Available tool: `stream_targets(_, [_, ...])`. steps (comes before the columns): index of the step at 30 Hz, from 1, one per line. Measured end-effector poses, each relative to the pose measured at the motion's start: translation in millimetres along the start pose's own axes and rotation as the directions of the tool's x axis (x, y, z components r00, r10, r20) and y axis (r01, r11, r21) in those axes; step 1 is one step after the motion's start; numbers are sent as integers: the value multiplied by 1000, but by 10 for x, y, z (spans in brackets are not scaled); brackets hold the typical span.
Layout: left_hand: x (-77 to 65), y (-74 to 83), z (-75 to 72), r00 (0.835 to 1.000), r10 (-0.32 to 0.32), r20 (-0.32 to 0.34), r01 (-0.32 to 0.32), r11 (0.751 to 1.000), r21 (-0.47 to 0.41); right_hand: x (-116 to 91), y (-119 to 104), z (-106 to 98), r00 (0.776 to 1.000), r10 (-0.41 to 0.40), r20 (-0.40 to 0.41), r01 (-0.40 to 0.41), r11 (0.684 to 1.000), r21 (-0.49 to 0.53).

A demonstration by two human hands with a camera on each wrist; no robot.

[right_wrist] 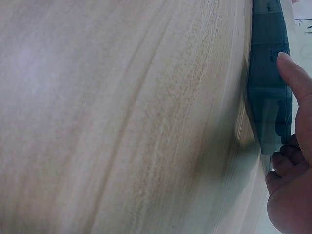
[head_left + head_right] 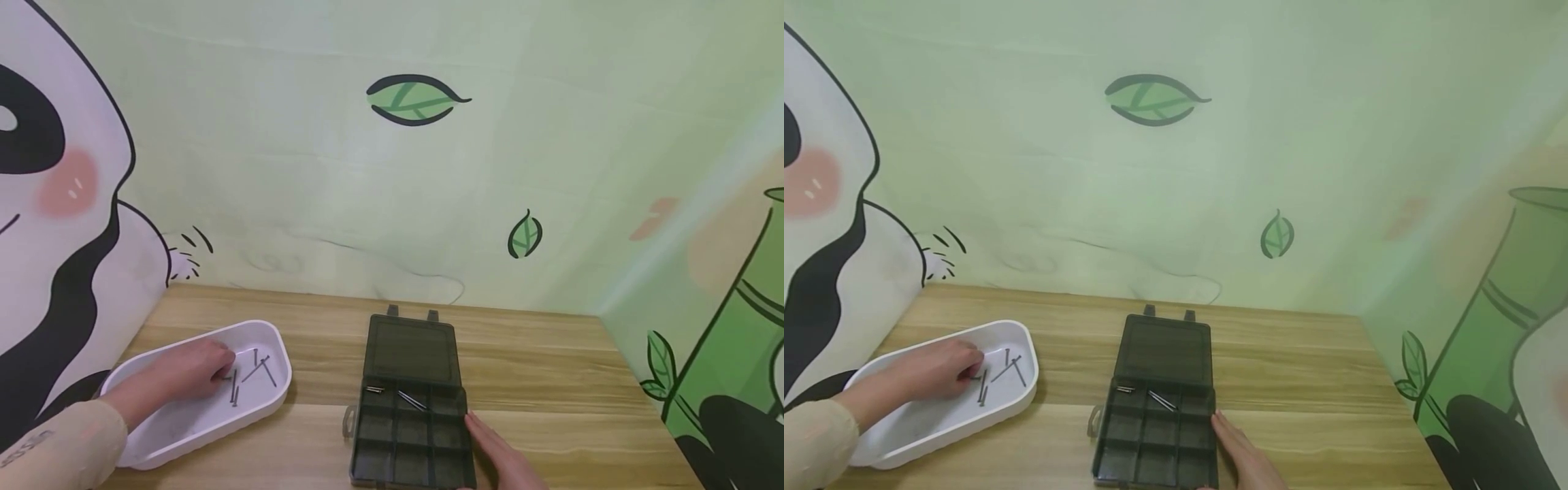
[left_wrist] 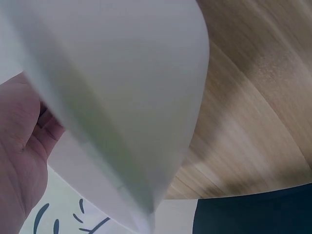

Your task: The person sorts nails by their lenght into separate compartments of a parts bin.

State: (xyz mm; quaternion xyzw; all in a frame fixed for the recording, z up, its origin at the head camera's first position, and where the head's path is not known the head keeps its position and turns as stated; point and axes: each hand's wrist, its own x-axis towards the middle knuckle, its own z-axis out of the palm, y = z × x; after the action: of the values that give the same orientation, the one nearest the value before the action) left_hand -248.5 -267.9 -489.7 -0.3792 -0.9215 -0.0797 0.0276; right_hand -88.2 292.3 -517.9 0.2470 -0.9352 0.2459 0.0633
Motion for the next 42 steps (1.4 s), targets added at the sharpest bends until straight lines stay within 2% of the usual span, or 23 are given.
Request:
stream_targets(5, [-33,32,-64,999,-31,30,31,999,-12,-20,0,17,999,-29,-39,29,1000,-5])
stream_targets(9, [-1,96,-187,992,-93,89,96,995,-28,-25,-19,24,998,-38,-56,37,999,-23])
stream_targets(12, [33,154,-297,988,-104,111,110,993,-50,-29,-31,43,997,-45,-68,42,998,-42])
stream_targets(17, [88,226,-438,997,-42,58,44,998,-38,-16,-71,31,999,-1,-39,0,1000,-16])
stream_targets(27, [246,438,-635,1000,28,5,-28,1000,-7,24,-159,-37,989,130,71,-135,989,68])
stream_targets(36, [518,731,-763,990,131,-53,-131,991,17,53,-168,-74,971,191,145,-207,972,110])
stream_targets(42, [727,940,-762,984,173,-45,-172,985,12,64,-200,-99,956,235,176,-259,958,127])
